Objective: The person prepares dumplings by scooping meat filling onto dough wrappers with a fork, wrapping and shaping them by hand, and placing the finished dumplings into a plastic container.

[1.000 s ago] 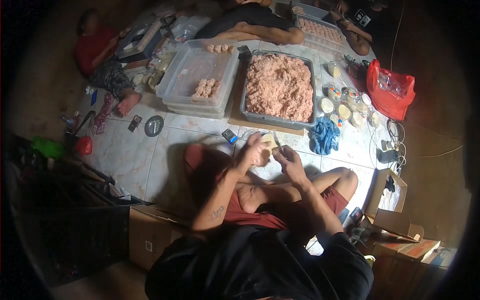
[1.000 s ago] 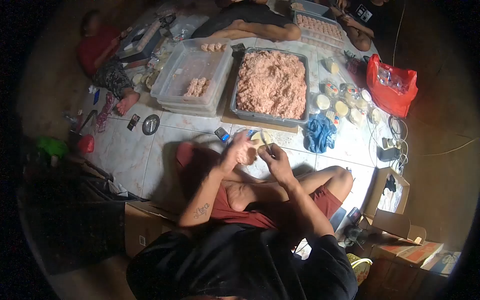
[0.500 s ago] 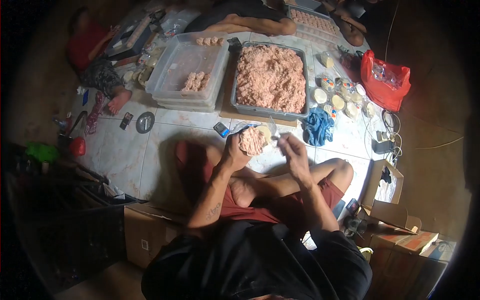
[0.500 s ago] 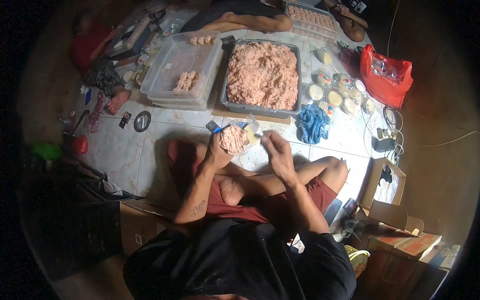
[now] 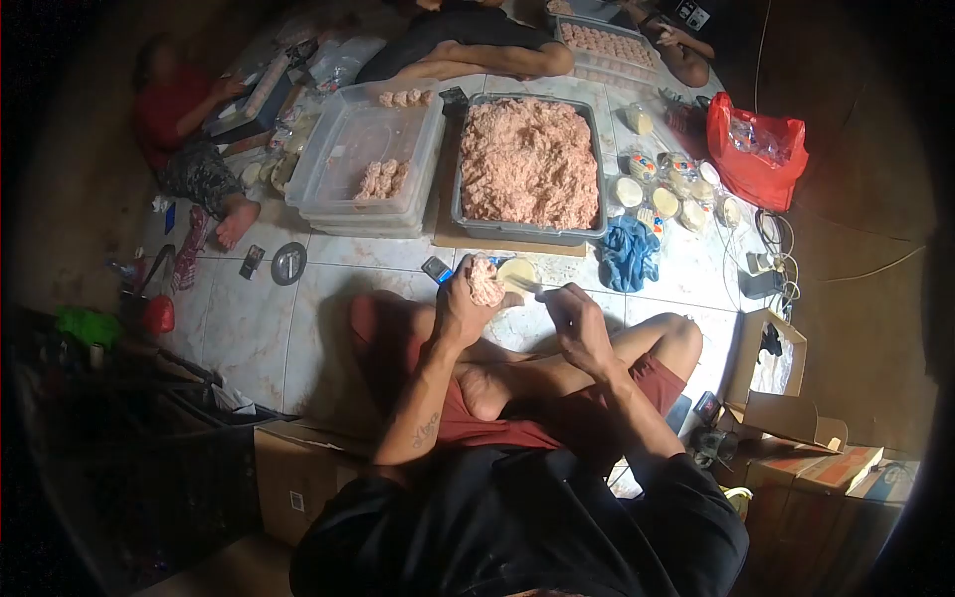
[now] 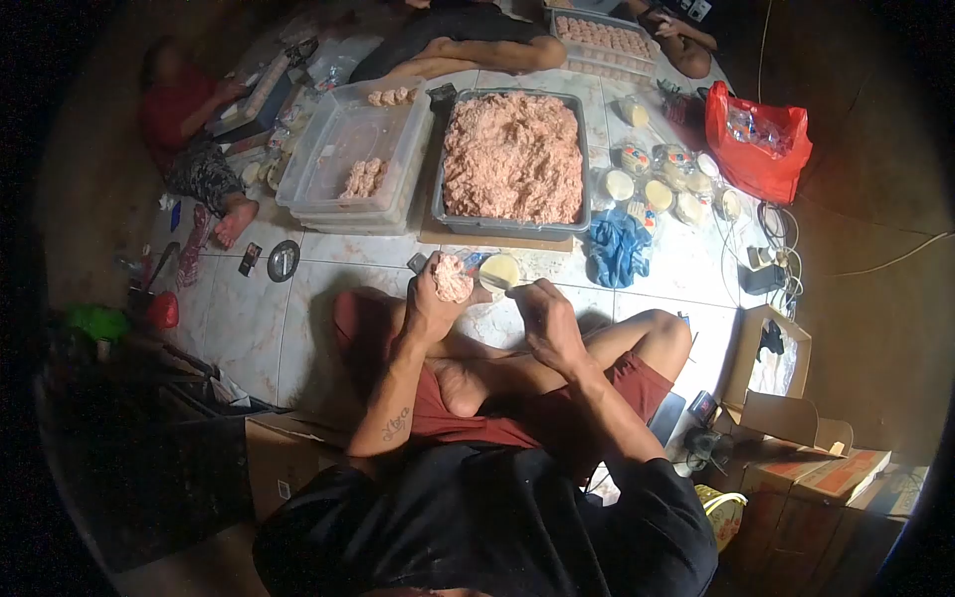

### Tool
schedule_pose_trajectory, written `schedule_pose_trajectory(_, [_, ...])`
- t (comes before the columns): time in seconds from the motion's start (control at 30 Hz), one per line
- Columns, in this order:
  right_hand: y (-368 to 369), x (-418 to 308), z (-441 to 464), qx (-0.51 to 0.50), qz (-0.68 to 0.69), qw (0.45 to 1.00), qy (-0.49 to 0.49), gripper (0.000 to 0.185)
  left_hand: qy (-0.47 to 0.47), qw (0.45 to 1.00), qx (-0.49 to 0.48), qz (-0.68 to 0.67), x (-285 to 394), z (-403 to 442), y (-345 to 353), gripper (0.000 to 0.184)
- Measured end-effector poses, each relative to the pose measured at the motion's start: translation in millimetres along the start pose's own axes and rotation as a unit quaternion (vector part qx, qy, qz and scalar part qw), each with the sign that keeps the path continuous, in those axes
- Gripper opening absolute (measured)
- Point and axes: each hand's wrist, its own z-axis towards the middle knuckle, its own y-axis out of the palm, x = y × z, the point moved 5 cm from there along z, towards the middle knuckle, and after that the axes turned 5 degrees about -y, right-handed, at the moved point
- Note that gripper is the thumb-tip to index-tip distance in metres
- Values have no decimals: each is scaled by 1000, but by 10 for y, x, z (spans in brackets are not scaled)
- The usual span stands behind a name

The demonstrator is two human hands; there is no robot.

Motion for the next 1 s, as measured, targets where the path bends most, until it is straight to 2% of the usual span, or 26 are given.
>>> schedule_pose_trajectory(0.03, [3,53,-29,22,39,999,15,18,-10,999,20,-37,27,14,-47,60])
schedule_pose_trajectory(0.07, [85,185,-114,-15,114,984,136,22,-8,998,2,-56,18,16,-87,54])
schedule_pose_trajectory(0.1, [128,195,-162,-15,115,984,135,22,-8,998,3,-55,55,0,-95,54])
schedule_pose_trajectory(0.17, [330,215,-273,-57,313,929,190,25,-26,997,61,-48,117,-10,-159,48])
schedule_pose_trajectory(0.2, [382,178,-303,-68,366,905,206,25,47,997,16,-67,74,46,-132,46])
schedule_pose_trajectory(0.23, [404,164,-328,-64,368,905,205,25,50,997,13,-65,-10,58,-88,46])
schedule_pose_trajectory(0.3, [468,179,-361,-64,421,876,225,26,15,966,7,-260,-109,62,-33,42])
schedule_pose_trajectory(0.37, [510,208,-345,-76,431,870,227,25,31,957,25,-286,-51,40,-27,41])
schedule_pose_trajectory(0.43, [446,5,-199,-42,233,970,55,22,38,982,-77,-169,14,15,82,38])
schedule_pose_trajectory(0.47, [414,-47,-163,-37,159,986,33,18,69,987,-76,-124,60,-32,104,36])
schedule_pose_trajectory(0.5, [368,-55,-139,-38,160,986,36,18,66,987,-77,-124,36,-53,127,36])
schedule_pose_trajectory(0.57, [268,-37,-72,-59,-21,998,5,16,38,997,37,-55,-60,-32,50,41])
schedule_pose_trajectory(0.6, [220,-56,-73,-13,-10,999,-35,16,24,987,79,-137,-46,-39,36,42])
schedule_pose_trajectory(0.63, [228,-51,-102,-13,-9,999,-35,16,24,987,78,-136,-45,-20,-26,42])
schedule_pose_trajectory(0.7, [183,82,-205,42,126,986,102,17,35,987,-10,-157,10,18,-87,42])
schedule_pose_trajectory(0.73, [215,132,-237,20,157,975,153,17,-7,989,-23,-144,24,9,-90,42])
schedule_pose_trajectory(0.77, [219,125,-252,20,157,975,154,17,-8,989,-24,-144,97,0,-88,42])
schedule_pose_trajectory(0.83, [331,102,-300,-33,273,940,203,18,-8,985,40,-169,210,-4,-118,45])
schedule_pose_trajectory(0.87, [402,127,-325,-41,328,923,196,20,-7,985,38,-168,164,13,-125,45])
schedule_pose_trajectory(0.93, [443,102,-330,-39,378,902,205,21,62,993,-45,-94,163,46,-103,51])
schedule_pose_trajectory(1.0, [501,110,-357,-35,444,867,223,23,70,988,-46,-126,200,38,-156,53])
